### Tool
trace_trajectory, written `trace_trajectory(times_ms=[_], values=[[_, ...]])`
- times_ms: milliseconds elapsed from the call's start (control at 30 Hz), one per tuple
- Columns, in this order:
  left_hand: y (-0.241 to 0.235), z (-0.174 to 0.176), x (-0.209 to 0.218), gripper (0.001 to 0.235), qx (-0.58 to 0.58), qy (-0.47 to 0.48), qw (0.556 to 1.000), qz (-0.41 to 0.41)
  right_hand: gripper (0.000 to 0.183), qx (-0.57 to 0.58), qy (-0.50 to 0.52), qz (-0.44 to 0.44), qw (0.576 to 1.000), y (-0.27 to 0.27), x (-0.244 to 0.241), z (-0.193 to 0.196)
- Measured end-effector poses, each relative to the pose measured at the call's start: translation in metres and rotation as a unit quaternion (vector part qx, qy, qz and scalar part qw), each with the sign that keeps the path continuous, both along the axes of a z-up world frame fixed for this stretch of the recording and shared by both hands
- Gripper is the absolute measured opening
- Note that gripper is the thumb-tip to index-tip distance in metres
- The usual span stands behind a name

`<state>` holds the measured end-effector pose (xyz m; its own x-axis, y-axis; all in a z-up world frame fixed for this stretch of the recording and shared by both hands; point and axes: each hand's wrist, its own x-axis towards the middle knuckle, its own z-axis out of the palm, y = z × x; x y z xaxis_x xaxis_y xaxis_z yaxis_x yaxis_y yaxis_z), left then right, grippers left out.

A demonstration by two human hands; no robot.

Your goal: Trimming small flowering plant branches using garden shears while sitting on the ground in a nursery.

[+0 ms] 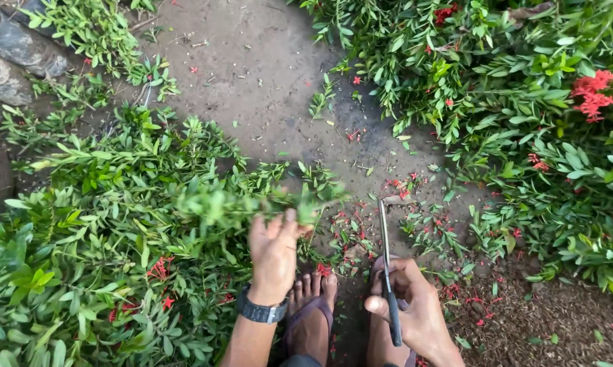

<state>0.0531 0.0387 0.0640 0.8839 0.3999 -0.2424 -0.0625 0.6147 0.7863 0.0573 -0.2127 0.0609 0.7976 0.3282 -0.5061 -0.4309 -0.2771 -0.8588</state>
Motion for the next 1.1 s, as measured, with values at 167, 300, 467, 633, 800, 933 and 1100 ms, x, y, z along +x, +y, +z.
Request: trace_trajectory(times_ms=[167,300,467,633,800,933,1100], values=[[0.031,-0.014,-0.02,0.056,0.086,0.15,0.98,0.097,0.055,0.051,0.0,-0.031,0.998,-0.014,-0.01,-0.032],[0.033,-0.003,-0.02,0.016,0.12,0.129,0.981,0.075,0.058,0.094,-0.017,-0.045,0.994,-0.003,-0.005,-0.017],[0.026,0.006,-0.02,0.01,0.184,0.172,0.966,0.051,0.06,-0.157,-0.174,0.125,0.964,0.011,0.029,0.041],[0.021,0.016,-0.017,0.002,0.326,0.21,0.92,0.048,0.059,-0.235,-0.181,0.214,0.931,0.026,0.05,0.058],[0.016,0.026,-0.015,0.008,0.367,0.237,0.899,0.044,0.054,-0.223,-0.181,0.237,0.928,0.042,0.055,0.066],[0.014,0.025,-0.016,0.011,0.408,0.237,0.881,0.038,0.051,-0.191,-0.165,0.23,0.94,0.047,0.053,0.066],[0.01,0.024,-0.013,0.014,0.457,0.239,0.855,0.054,0.043,-0.166,-0.075,0.201,0.963,0.061,0.049,0.071]])
